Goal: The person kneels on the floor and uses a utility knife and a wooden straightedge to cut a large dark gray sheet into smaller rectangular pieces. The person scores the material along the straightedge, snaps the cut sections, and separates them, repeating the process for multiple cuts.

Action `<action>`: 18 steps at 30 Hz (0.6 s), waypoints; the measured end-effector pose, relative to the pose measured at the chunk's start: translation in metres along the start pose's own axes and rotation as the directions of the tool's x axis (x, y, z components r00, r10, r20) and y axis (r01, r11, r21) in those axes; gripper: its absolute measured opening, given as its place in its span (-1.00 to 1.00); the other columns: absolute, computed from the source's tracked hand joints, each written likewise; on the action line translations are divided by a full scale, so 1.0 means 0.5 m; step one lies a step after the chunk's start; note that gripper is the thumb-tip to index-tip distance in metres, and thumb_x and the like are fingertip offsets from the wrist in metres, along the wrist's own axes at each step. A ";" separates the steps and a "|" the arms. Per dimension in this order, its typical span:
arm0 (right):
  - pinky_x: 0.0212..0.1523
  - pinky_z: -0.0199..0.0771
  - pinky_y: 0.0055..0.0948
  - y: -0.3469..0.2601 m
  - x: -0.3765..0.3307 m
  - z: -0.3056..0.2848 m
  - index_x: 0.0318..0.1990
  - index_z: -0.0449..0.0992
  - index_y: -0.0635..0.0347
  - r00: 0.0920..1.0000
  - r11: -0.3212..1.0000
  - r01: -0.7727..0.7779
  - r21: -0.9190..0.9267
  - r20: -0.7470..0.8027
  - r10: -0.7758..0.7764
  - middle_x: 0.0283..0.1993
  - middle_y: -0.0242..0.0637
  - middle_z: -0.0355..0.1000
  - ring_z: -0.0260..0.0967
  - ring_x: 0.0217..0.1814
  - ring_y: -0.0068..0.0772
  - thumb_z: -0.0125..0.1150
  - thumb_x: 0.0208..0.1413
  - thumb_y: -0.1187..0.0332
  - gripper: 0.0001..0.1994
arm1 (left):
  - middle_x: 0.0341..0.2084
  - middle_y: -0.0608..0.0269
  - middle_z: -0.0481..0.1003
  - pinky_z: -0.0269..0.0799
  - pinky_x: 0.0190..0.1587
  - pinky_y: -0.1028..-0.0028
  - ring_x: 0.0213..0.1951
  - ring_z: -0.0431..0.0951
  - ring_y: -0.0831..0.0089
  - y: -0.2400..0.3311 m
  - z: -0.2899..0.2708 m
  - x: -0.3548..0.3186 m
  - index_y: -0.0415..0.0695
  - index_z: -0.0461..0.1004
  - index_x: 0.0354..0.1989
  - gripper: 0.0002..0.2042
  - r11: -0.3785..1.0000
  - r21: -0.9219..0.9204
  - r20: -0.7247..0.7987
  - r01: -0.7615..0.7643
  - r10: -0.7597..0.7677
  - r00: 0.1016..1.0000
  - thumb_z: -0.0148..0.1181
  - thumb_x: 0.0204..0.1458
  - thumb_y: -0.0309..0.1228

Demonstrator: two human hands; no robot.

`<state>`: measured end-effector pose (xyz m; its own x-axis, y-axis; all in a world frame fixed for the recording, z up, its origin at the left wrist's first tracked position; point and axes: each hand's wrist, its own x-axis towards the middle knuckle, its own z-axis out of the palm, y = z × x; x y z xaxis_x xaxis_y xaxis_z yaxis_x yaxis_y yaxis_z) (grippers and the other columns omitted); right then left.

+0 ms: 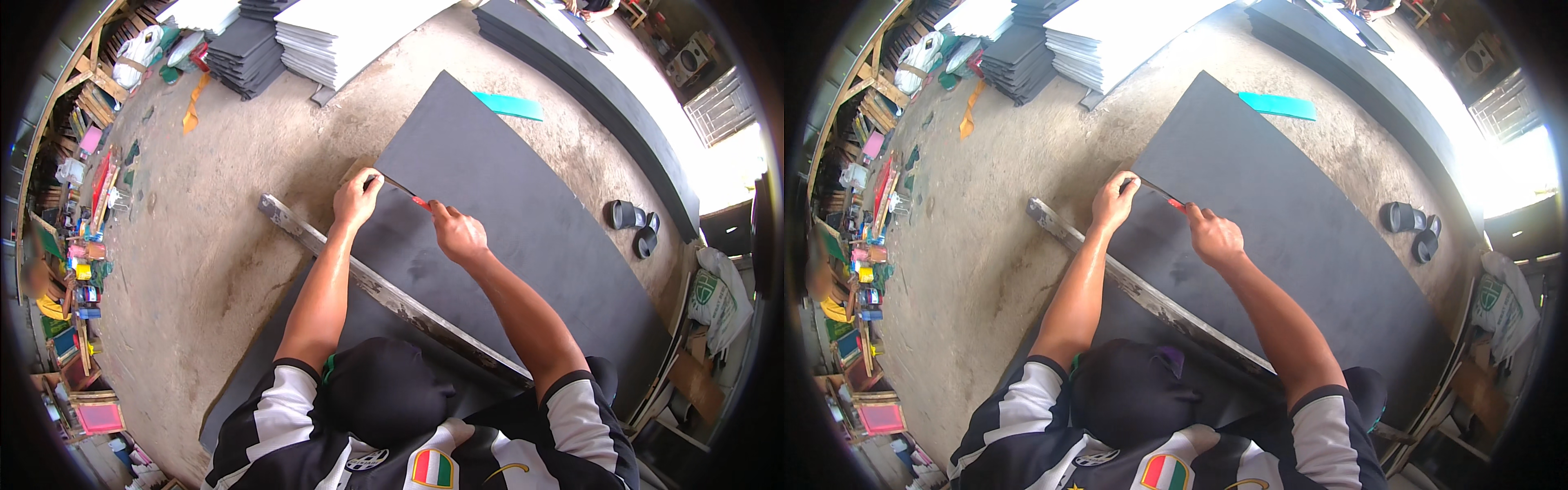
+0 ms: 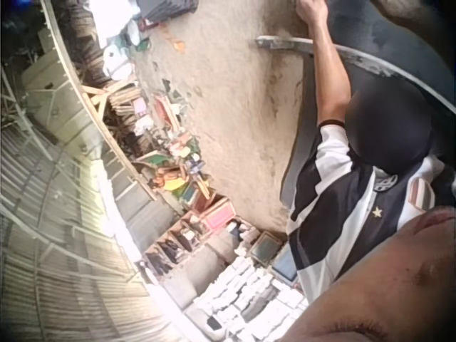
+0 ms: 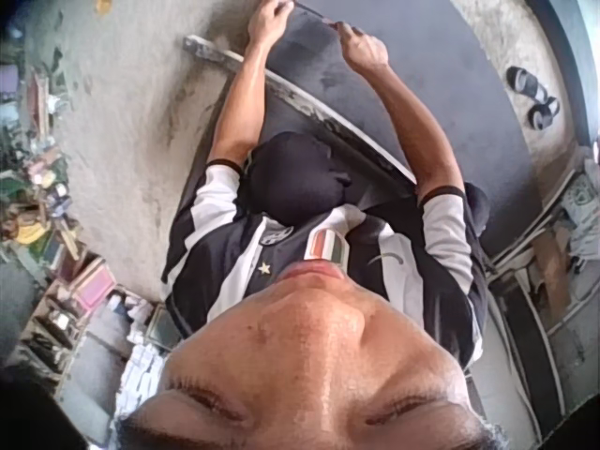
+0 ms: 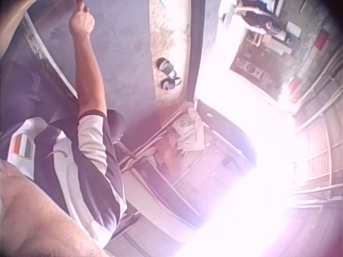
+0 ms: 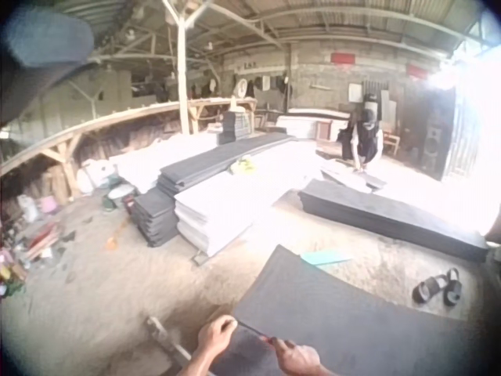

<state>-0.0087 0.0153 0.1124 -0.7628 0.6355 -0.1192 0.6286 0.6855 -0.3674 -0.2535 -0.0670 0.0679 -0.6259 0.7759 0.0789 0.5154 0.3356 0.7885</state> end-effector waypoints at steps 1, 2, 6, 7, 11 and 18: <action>-0.20 0.64 0.09 -0.004 0.007 -0.002 0.25 0.36 0.03 0.999 0.999 -0.027 -0.017 0.039 0.027 -0.08 -0.05 0.59 0.64 -0.14 0.16 -0.06 0.44 0.30 -0.70 | -0.30 0.13 0.68 0.52 -0.16 0.12 -0.20 0.68 0.02 -0.003 0.002 0.000 0.10 0.62 -0.08 -0.75 1.000 0.000 -0.003 0.001 -0.001 1.000 0.21 0.30 -0.04; -0.19 0.64 0.09 -0.006 0.012 -0.003 0.24 0.35 0.03 0.995 0.998 -0.057 -0.033 0.080 0.060 -0.07 -0.04 0.59 0.64 -0.13 0.16 -0.06 0.44 0.30 -0.71 | -0.29 0.13 0.68 0.52 -0.16 0.12 -0.20 0.69 0.03 -0.006 0.003 -0.001 0.09 0.62 -0.09 -0.75 1.000 0.000 -0.010 -0.011 0.011 1.000 0.21 0.30 -0.04; -0.14 0.66 0.07 0.004 0.016 -0.003 0.22 0.34 0.07 0.986 0.993 -0.075 -0.090 0.139 0.087 -0.03 -0.04 0.59 0.64 -0.08 0.15 -0.08 0.43 0.34 -0.73 | -0.27 0.13 0.69 0.53 -0.14 0.12 -0.18 0.69 0.03 -0.012 0.005 0.000 0.09 0.63 -0.08 -0.75 1.000 0.017 -0.011 -0.002 0.002 1.000 0.21 0.30 -0.06; -0.13 0.66 0.06 0.013 0.013 -0.003 0.21 0.34 0.08 0.983 0.990 -0.081 -0.113 0.153 0.097 -0.03 -0.04 0.59 0.64 -0.06 0.14 -0.08 0.43 0.34 -0.73 | -0.26 0.13 0.69 0.54 -0.13 0.13 -0.17 0.70 0.03 -0.013 0.006 0.000 0.09 0.63 -0.07 -0.76 1.000 0.027 0.000 0.012 -0.012 1.000 0.21 0.30 -0.06; -0.07 0.66 0.01 0.084 -0.037 -0.006 0.21 0.35 0.11 0.963 0.979 -0.114 -0.168 0.223 0.151 -0.05 -0.05 0.60 0.64 -0.02 0.11 -0.07 0.41 0.38 -0.72 | -0.22 0.13 0.70 0.56 -0.09 0.14 -0.12 0.70 0.04 -0.027 0.018 0.005 0.11 0.64 -0.02 -0.75 1.000 -0.013 -0.015 -0.026 0.026 1.000 0.20 0.30 -0.07; -0.09 0.62 0.00 0.241 -0.192 -0.033 0.11 0.41 0.07 0.899 0.948 -0.226 -0.222 0.328 0.291 -0.10 -0.11 0.64 0.64 -0.05 0.06 -0.02 0.41 0.33 -0.79 | -0.20 0.04 0.69 0.57 -0.05 0.11 -0.09 0.69 0.01 -0.012 0.017 0.063 0.02 0.71 -0.16 -0.73 0.984 0.171 0.176 0.047 -0.077 0.981 0.20 0.19 -0.12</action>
<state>0.1428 0.0428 0.0945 -0.5520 0.6545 -0.5167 0.8025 0.5852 -0.1162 -0.2716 -0.0401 0.0604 -0.5509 0.8297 -0.0907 0.5781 0.4577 0.6756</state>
